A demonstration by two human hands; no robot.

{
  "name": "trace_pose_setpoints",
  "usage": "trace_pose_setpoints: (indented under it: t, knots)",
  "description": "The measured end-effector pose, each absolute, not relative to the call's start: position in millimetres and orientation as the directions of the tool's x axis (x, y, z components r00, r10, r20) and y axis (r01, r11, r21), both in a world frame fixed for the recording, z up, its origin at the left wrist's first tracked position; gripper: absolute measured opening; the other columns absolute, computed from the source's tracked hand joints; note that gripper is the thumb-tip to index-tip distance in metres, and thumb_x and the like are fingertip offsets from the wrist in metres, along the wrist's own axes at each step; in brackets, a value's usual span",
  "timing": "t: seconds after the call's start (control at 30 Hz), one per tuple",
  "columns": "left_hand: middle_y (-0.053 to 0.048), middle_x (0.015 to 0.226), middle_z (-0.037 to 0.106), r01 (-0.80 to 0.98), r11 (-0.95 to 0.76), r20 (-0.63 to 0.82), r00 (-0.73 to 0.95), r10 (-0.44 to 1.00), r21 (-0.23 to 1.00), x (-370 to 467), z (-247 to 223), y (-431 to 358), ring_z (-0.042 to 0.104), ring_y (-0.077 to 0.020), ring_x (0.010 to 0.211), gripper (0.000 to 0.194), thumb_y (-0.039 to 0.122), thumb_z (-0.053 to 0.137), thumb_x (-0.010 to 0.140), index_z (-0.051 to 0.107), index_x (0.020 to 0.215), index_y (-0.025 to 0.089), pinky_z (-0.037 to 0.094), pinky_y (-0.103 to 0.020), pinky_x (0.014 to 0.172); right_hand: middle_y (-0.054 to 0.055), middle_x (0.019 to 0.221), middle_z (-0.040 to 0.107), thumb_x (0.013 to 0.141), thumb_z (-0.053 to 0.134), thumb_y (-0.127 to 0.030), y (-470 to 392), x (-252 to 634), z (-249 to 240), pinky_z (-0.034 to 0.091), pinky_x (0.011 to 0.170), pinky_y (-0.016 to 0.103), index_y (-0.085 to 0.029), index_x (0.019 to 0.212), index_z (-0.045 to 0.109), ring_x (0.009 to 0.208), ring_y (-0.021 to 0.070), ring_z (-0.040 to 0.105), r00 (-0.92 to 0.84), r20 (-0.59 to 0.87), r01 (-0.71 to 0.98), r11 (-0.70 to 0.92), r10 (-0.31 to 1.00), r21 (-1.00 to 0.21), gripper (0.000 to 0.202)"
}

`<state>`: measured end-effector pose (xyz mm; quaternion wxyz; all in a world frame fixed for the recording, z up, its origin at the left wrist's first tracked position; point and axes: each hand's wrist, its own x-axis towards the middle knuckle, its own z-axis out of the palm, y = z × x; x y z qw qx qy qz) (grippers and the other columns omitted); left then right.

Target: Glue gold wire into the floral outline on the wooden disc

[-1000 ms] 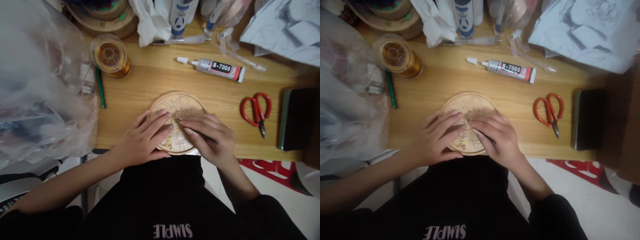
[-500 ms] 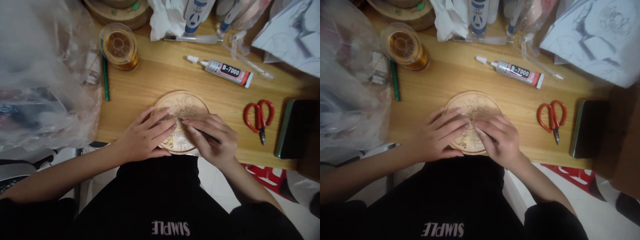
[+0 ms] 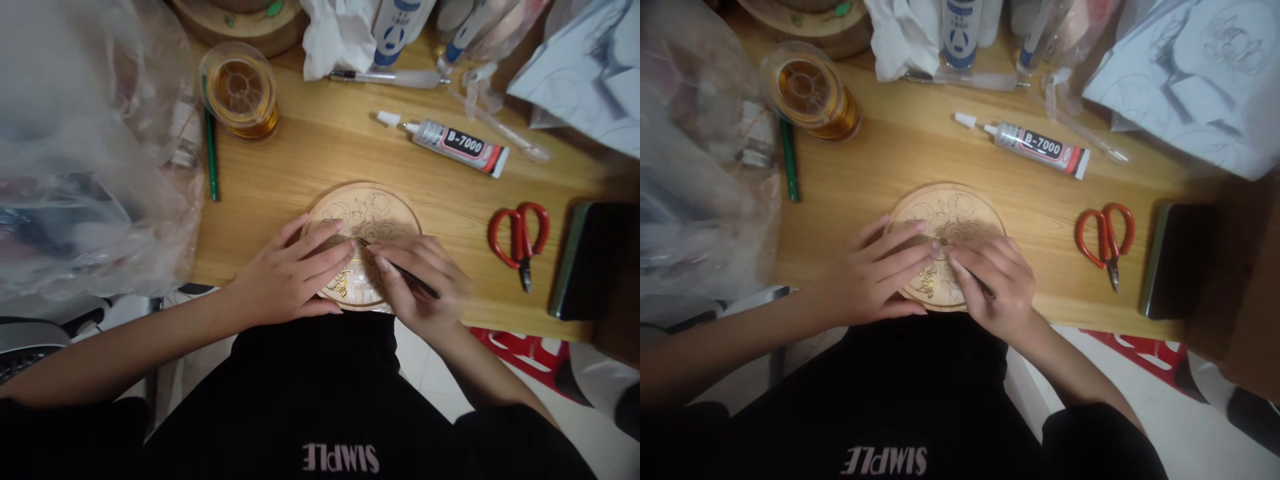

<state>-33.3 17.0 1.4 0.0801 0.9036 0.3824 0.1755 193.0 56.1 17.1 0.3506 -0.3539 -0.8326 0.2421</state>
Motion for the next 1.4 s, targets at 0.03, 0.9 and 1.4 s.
trace_pose_setpoints:
  t: [0.03, 0.9, 1.4]
  knots:
    - [-0.005, 0.136, 0.064, 0.662, -0.695, 0.257, 0.646, 0.719, 0.28, -33.4, 1.5, 17.1, 0.046, -0.0276, 0.14, 0.06, 0.06, 0.038, 0.1, 0.059, 0.132, 0.013, 0.018, -0.045, 0.126, 0.007, 0.093, 0.075, 0.084, 0.065, -0.004, 56.1, 193.5, 16.8, 0.055, 0.073, 0.034, -0.019, 0.104, 0.067, 0.085, 0.0178, 0.071, -0.501, 0.413, 0.416, 0.63, 0.761, -0.656, 0.026]
    - [-0.012, 0.136, 0.063, 0.66, -0.693, 0.212, 0.662, 0.719, 0.289, -34.4, 6.6, 16.5, 0.043, -0.03, 0.141, 0.065, 0.06, 0.04, 0.099, 0.055, 0.136, 0.009, 0.022, -0.05, 0.121, 0.005, 0.092, 0.078, 0.088, 0.065, -0.018, 64.0, 191.8, 19.1, 0.058, 0.079, 0.032, -0.021, 0.095, 0.075, 0.086, 0.0158, 0.072, -0.229, 0.276, 0.228, 0.327, 0.934, -0.917, 0.013]
    - [-0.017, 0.138, 0.061, 0.726, -0.664, 0.218, 0.629, 0.746, 0.179, -37.8, 10.6, 69.7, 0.048, -0.0331, 0.136, 0.063, 0.057, 0.049, 0.097, 0.056, 0.134, 0.007, 0.035, -0.056, 0.113, 0.008, 0.103, 0.078, 0.088, 0.066, -0.028, 126.8, 188.6, 37.9, 0.06, 0.087, 0.035, -0.021, 0.104, 0.076, 0.095, 0.0193, 0.074, -0.071, 0.374, 0.359, 0.374, 0.925, -0.855, 0.02]
